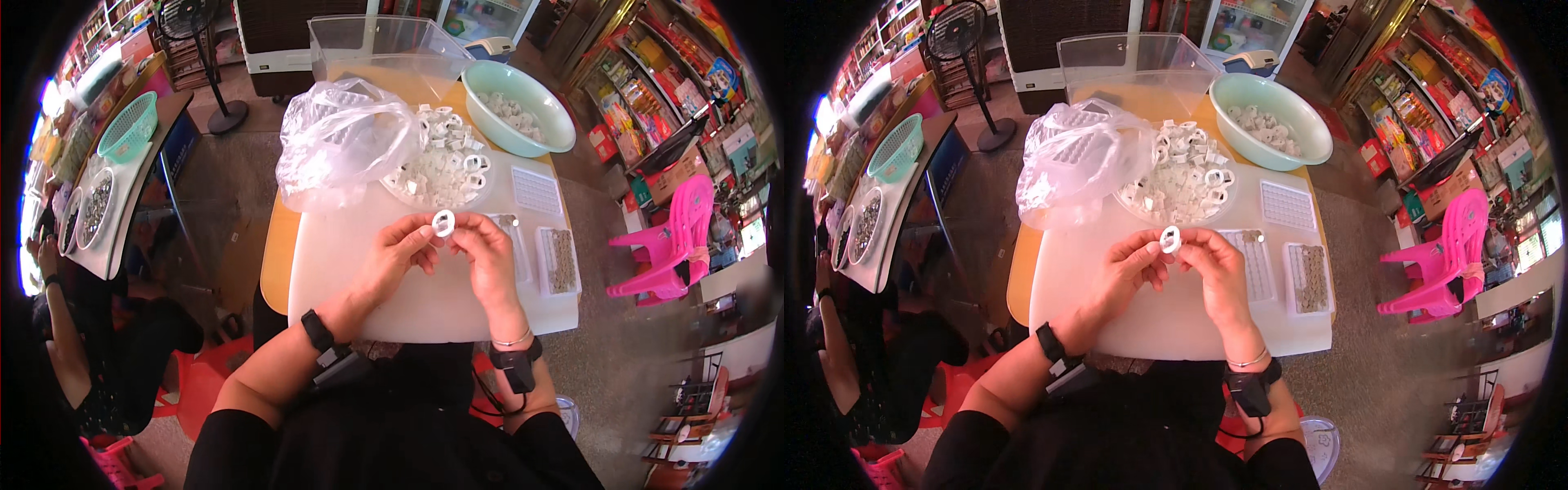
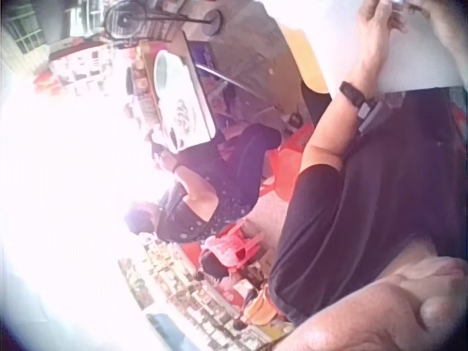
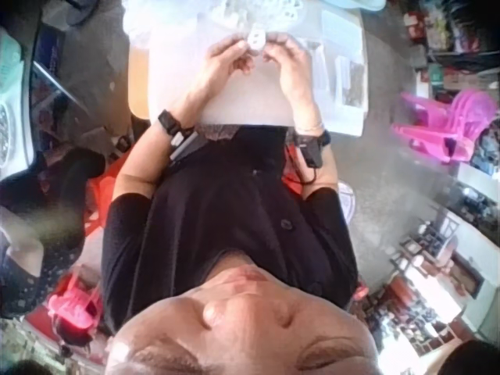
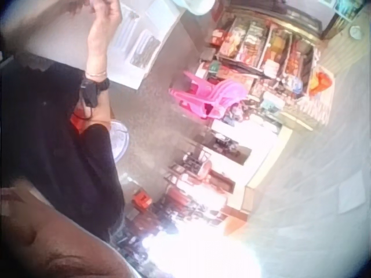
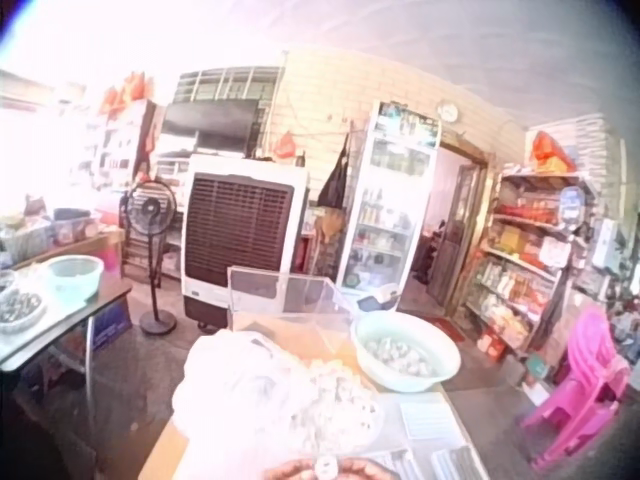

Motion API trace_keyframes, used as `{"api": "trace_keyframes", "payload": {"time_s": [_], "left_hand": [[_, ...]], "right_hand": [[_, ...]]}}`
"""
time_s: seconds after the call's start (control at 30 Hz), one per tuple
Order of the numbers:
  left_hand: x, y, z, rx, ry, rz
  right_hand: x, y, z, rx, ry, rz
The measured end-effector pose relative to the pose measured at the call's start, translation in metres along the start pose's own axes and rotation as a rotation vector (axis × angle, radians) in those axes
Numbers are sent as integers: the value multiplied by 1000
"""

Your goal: Assembling small electronic or mechanical components by placing sensors or boards into white plastic housings.

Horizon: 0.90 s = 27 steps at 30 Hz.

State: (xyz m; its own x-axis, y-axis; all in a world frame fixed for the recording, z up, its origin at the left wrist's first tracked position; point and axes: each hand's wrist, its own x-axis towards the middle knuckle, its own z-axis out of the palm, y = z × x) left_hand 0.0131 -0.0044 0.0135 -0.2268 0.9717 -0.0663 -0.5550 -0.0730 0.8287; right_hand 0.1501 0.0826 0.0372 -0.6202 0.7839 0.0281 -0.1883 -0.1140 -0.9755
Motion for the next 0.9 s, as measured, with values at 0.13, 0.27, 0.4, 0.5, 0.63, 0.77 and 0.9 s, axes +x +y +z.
{"api": "trace_keyframes", "payload": {"time_s": [0.13, 0.27, 0.4, 0.5, 0.63, 0.77, 0.9], "left_hand": [[1, -7, -3, 136, 4, 50], [-3, -6, 1, 296, 92, 27], [-4, -12, 2, 406, 27, 51], [-4, -11, 1, 488, -11, 83], [-2, -11, -7, 370, -35, 14], [-7, -2, 8, -6, -106, -119], [-1, -4, -11, -88, -266, -276]], "right_hand": [[-20, 17, 3, 29, 66, -44], [-27, 13, 0, -155, 174, -109], [-31, -1, 1, -525, 155, -152], [-37, -6, 1, -631, 141, -69], [-40, -5, 8, -397, 245, -6], [-45, -9, 8, -261, 257, -55], [-45, -18, 5, -476, 133, -89]]}}
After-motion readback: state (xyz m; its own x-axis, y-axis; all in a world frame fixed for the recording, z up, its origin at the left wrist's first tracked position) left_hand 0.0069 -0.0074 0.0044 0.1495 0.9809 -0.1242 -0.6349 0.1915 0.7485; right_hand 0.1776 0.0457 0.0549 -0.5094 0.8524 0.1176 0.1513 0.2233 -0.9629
